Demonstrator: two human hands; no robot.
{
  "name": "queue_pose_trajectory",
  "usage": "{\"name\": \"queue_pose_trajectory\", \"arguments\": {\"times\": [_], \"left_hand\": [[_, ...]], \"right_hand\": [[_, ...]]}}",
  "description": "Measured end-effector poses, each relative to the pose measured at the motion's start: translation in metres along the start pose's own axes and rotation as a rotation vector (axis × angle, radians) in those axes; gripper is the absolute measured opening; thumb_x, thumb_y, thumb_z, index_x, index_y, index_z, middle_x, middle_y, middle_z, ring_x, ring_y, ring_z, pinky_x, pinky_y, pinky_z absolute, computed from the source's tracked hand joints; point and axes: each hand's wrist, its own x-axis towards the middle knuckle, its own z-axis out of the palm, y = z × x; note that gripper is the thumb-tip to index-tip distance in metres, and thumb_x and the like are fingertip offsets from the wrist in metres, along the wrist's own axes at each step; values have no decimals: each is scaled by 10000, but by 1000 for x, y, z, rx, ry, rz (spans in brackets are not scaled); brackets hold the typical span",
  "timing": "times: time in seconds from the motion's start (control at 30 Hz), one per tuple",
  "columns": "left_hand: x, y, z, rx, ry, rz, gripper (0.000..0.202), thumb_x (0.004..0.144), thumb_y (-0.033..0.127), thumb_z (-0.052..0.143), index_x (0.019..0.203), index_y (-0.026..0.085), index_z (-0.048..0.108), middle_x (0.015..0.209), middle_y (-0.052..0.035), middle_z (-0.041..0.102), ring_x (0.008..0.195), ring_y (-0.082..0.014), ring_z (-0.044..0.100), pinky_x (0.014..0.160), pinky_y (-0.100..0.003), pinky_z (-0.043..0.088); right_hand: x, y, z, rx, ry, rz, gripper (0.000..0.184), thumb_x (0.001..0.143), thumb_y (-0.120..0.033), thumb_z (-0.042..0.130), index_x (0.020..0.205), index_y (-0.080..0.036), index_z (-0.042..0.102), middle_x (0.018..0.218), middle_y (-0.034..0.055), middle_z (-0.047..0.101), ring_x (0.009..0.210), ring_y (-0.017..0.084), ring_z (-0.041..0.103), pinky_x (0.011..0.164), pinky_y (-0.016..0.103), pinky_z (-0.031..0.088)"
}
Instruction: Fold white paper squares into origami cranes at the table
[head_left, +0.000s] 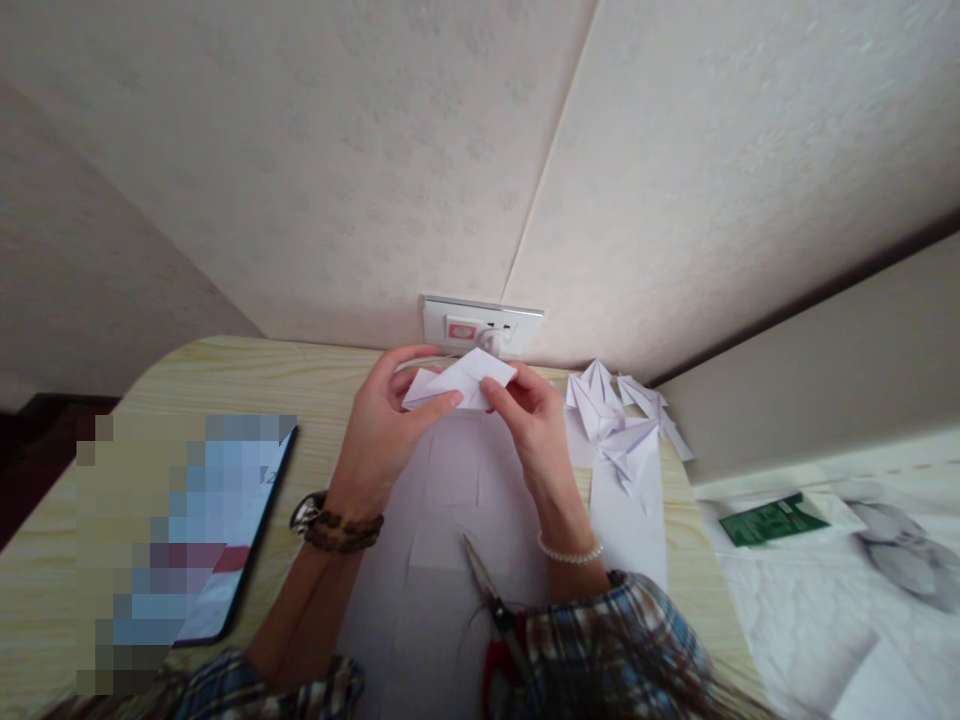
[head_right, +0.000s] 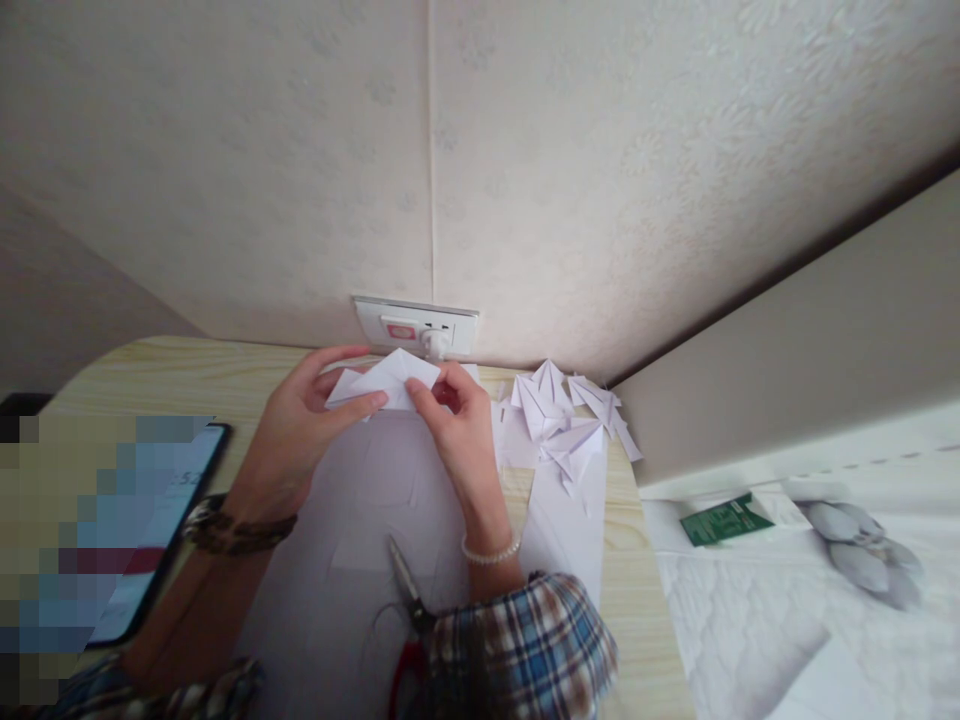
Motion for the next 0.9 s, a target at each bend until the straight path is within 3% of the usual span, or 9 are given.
{"name": "queue_pose_trajectory", "arguments": {"times": [0.17, 0.4, 0.67, 0.9], "left_hand": [[1, -1, 0, -156, 56, -19, 501, 585, 196, 794, 1051, 198, 612, 906, -1, 690, 799, -159, 654, 678, -252, 512], [0, 2, 0, -346, 84, -51, 453, 589, 155, 785, 1010, 185, 620, 803, 18, 694, 751, -117, 629, 698, -221, 498], [2, -3, -1, -199, 116, 22, 411, 620, 231, 786, 990, 188, 613, 893, -25, 719, 798, -173, 674, 696, -270, 520], [2, -3, -2, -126, 158, 74, 432, 598, 203, 791, 987, 180, 606, 842, -21, 722, 736, -168, 672, 621, -251, 511]], "right_hand": [[-1, -4, 1, 43, -2, 49, 154, 753, -315, 657, 695, -199, 574, 629, -46, 502, 604, 114, 438, 586, 258, 351], [-2, -3, 4, -23, -199, 60, 192, 738, -306, 648, 644, -207, 512, 661, -29, 504, 664, 136, 470, 634, 267, 389], [-3, -3, 5, -126, -277, -14, 167, 756, -281, 612, 643, -206, 513, 659, -29, 476, 670, 139, 445, 610, 257, 365], [-4, -6, 5, -112, -306, 54, 132, 789, -331, 616, 803, -200, 627, 745, -11, 578, 698, 143, 503, 661, 264, 411]]}}
